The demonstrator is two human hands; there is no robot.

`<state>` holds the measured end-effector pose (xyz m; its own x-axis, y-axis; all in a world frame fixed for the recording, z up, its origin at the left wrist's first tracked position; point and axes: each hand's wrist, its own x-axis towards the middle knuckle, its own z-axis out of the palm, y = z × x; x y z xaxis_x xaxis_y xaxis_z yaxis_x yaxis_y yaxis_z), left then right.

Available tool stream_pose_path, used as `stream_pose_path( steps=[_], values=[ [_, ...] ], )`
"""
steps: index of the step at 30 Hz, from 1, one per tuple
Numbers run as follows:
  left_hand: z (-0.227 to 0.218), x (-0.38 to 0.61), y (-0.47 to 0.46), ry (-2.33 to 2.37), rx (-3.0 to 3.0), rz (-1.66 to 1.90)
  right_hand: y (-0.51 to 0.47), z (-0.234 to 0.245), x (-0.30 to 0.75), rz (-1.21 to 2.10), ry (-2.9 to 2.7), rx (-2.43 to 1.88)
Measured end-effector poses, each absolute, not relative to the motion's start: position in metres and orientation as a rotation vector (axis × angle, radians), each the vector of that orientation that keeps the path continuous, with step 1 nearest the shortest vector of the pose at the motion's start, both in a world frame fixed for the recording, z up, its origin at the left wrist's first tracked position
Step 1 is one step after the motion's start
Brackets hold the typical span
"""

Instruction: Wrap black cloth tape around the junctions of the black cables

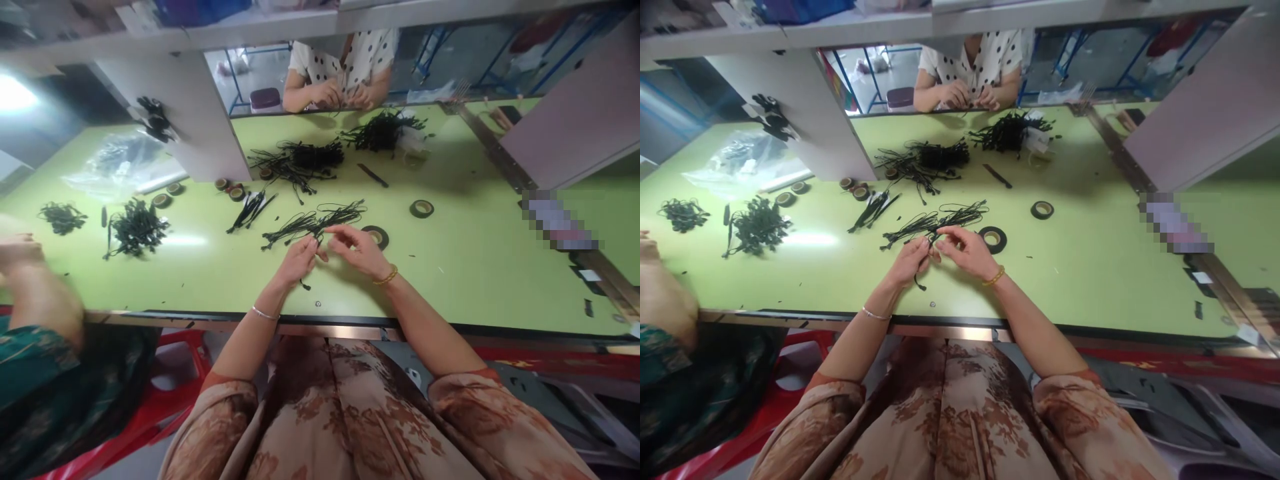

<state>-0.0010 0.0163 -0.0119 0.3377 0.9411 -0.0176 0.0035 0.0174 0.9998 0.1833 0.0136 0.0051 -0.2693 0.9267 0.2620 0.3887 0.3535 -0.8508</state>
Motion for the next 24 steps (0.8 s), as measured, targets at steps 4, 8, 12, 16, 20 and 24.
stream_pose_path(
  steps=[4,8,12,16,20,24],
  values=[
    [-0.015,0.000,0.016,0.954,1.533,0.866,0.011,0.001,0.169,1.122,-1.671,-1.003],
    [-0.011,0.001,0.013,0.926,1.484,0.870,0.014,-0.007,0.166,1.165,-1.425,-1.002],
    [-0.009,0.000,0.013,0.900,1.396,0.861,0.014,-0.012,0.165,1.268,-1.248,-0.993],
    [-0.010,-0.001,0.012,0.915,1.370,0.834,0.015,-0.013,0.168,1.316,-1.244,-0.959],
    [-0.011,0.000,0.012,0.960,1.419,0.831,0.015,-0.011,0.173,1.246,-1.409,-0.997],
    [-0.013,-0.001,0.011,1.023,1.507,0.844,0.013,-0.011,0.172,1.129,-1.539,-1.055]
  ],
)
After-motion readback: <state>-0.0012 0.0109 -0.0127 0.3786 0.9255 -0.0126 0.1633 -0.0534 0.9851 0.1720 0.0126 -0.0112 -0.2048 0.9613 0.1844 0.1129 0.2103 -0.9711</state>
